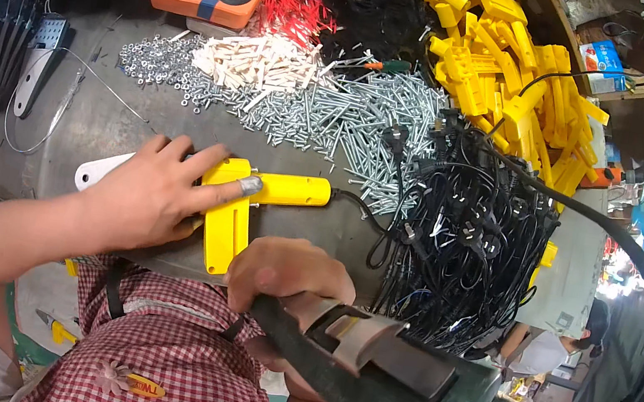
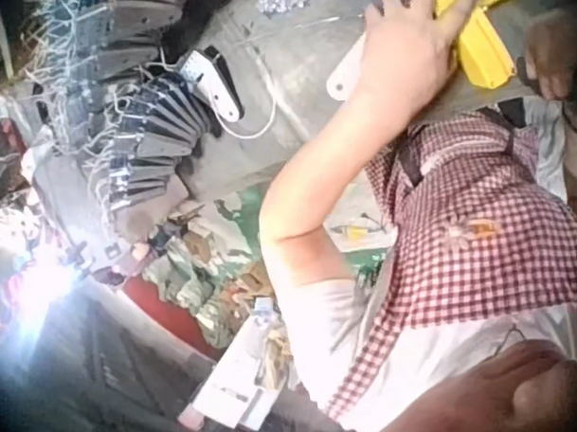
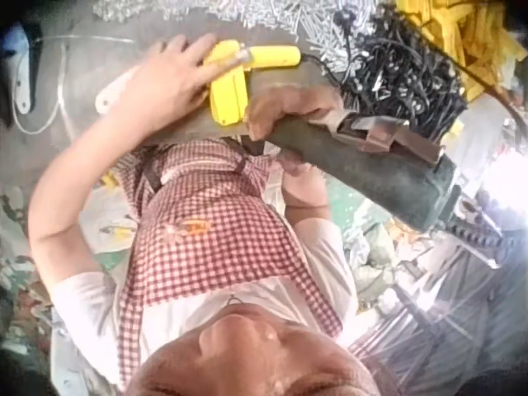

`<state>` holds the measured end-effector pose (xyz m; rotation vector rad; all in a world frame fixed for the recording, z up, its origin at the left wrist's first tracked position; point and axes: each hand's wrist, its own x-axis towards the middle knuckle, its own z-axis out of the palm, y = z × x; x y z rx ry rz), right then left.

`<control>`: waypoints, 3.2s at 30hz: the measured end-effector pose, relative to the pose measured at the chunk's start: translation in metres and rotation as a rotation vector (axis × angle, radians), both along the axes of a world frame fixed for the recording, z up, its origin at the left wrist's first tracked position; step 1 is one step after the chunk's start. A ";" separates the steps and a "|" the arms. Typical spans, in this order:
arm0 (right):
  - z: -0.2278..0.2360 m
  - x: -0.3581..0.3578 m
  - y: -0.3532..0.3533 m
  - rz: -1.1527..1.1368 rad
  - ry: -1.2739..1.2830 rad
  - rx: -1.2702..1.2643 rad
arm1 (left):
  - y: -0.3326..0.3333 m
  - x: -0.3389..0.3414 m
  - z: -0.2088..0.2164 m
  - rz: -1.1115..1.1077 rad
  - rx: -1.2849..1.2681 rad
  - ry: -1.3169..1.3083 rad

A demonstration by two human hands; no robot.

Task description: The person assembles a device by soldering wires, installing components into a yellow plastic housing, and securing a metal plate with screws. The person uses a soldering iron and an electric screwdriver to complete the assembly.

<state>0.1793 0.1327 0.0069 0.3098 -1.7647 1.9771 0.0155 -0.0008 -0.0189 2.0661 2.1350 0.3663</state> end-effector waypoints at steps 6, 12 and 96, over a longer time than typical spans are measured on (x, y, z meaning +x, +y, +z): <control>-0.011 0.012 -0.009 -0.241 0.066 0.378 | -0.015 0.020 -0.003 0.179 0.005 0.043; 0.029 0.031 -0.004 -0.018 -0.292 0.376 | -0.005 0.010 -0.012 0.130 0.058 0.000; 0.036 -0.016 0.001 -0.820 0.119 0.364 | -0.243 -0.050 0.114 1.146 1.352 -0.183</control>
